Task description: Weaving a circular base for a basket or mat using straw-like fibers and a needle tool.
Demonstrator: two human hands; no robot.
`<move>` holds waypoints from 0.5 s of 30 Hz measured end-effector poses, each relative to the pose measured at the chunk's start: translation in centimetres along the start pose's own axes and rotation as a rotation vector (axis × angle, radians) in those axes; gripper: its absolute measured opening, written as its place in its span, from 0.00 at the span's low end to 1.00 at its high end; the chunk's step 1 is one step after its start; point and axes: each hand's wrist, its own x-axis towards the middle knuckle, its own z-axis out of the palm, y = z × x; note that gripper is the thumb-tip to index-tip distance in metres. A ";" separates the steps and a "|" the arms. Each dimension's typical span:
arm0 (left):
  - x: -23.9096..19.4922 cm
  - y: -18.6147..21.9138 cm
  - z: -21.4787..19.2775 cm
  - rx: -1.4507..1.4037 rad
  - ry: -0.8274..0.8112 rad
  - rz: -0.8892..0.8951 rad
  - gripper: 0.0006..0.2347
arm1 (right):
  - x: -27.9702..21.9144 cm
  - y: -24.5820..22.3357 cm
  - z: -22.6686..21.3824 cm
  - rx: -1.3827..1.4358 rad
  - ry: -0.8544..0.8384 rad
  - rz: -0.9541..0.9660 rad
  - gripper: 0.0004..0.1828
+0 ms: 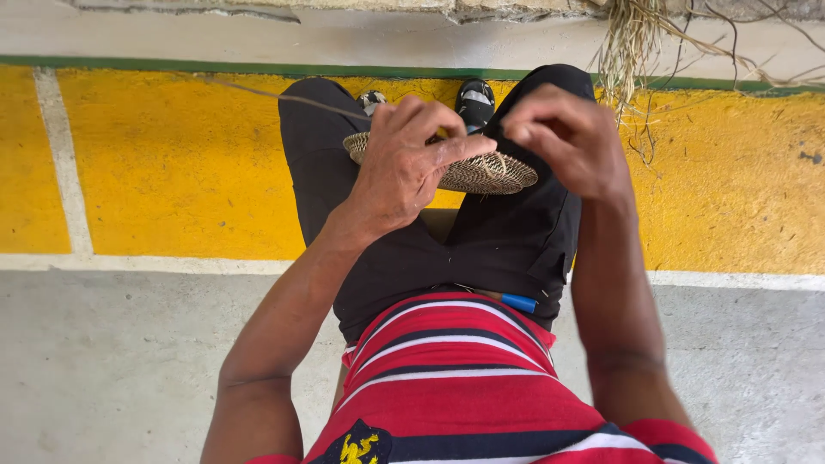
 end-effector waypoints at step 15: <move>0.7 0.5 -0.2 -0.037 0.038 -0.091 0.14 | 3.5 1.9 1.6 0.392 -0.038 0.122 0.07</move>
